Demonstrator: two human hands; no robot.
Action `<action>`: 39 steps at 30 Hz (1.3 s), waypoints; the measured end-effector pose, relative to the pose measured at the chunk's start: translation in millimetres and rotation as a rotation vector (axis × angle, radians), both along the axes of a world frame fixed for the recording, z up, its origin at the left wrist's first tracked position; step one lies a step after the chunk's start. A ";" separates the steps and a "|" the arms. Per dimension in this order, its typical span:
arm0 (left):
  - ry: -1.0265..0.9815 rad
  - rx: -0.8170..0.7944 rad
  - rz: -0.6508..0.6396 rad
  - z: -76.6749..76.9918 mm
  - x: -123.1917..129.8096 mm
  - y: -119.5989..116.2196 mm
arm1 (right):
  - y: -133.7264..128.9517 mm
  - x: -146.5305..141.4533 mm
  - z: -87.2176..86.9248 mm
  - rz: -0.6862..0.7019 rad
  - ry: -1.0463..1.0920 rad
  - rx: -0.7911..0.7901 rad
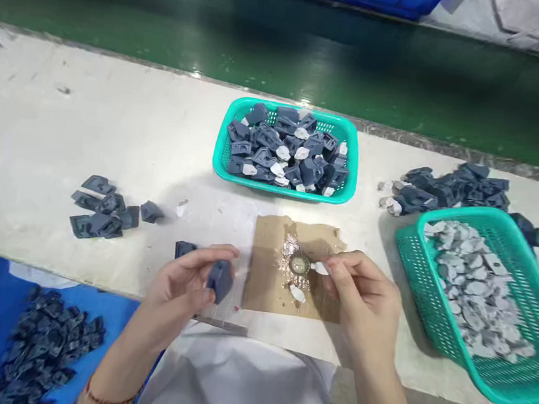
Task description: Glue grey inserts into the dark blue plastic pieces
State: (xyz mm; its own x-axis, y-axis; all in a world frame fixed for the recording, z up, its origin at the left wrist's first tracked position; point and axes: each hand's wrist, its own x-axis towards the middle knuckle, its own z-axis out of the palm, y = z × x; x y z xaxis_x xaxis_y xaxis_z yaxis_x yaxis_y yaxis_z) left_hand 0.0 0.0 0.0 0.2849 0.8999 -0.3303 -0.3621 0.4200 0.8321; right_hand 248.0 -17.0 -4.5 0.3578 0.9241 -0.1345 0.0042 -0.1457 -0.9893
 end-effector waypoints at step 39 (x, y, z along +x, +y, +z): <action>0.579 0.676 -0.225 -15.9 53.1 0.0 | 3.5 -13.1 13.3 0.338 -0.201 -0.010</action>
State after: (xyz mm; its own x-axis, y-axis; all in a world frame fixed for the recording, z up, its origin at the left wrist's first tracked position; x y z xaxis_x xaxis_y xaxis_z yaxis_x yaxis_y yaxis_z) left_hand 53.1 0.0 -15.9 0.4307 0.8968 0.1010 0.2193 -0.2126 0.9522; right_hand 234.9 -13.5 8.8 0.0537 0.9933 -0.1027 0.2476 -0.1129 -0.9623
